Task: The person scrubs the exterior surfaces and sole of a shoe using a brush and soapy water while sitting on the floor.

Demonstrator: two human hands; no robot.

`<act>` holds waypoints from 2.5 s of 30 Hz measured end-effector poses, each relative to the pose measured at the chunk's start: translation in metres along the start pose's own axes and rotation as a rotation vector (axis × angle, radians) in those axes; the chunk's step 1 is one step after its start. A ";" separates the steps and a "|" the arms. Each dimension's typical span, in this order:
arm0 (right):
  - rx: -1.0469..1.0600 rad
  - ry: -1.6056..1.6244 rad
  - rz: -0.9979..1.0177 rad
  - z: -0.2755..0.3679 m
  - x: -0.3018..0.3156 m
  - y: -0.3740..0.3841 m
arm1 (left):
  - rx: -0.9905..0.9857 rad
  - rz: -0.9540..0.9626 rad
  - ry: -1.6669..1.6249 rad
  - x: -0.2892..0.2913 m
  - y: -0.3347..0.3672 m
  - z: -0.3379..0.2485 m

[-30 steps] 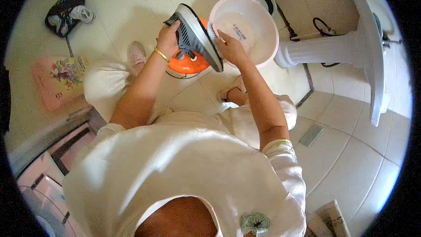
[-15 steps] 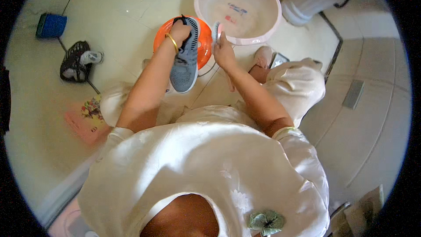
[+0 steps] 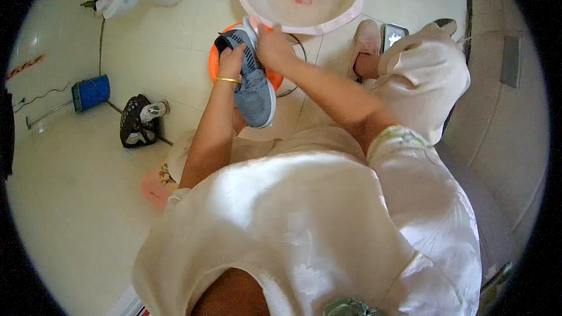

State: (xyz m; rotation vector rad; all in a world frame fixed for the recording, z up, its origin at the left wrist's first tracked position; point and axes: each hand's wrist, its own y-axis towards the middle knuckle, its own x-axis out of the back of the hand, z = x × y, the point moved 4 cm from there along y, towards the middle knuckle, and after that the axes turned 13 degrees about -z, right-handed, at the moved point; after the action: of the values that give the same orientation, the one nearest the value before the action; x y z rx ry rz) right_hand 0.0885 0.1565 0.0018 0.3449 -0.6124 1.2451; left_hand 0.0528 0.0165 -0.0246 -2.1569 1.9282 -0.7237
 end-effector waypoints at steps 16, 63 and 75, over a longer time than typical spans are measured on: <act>0.027 -0.183 0.070 -0.005 -0.004 -0.005 | 0.032 -0.006 -0.013 0.002 0.000 0.001; 0.506 -0.461 0.016 0.035 0.011 -0.044 | 0.163 0.183 -0.464 0.011 0.012 0.004; 0.547 -0.492 -0.011 0.037 0.003 -0.032 | 0.146 0.195 -0.492 0.015 0.011 0.001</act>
State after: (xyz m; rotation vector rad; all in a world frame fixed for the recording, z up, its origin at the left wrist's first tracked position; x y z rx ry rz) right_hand 0.1103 0.1290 0.0357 1.1330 -0.6737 1.3123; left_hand 0.0440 0.0001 -0.0269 -1.8111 1.7261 -0.2556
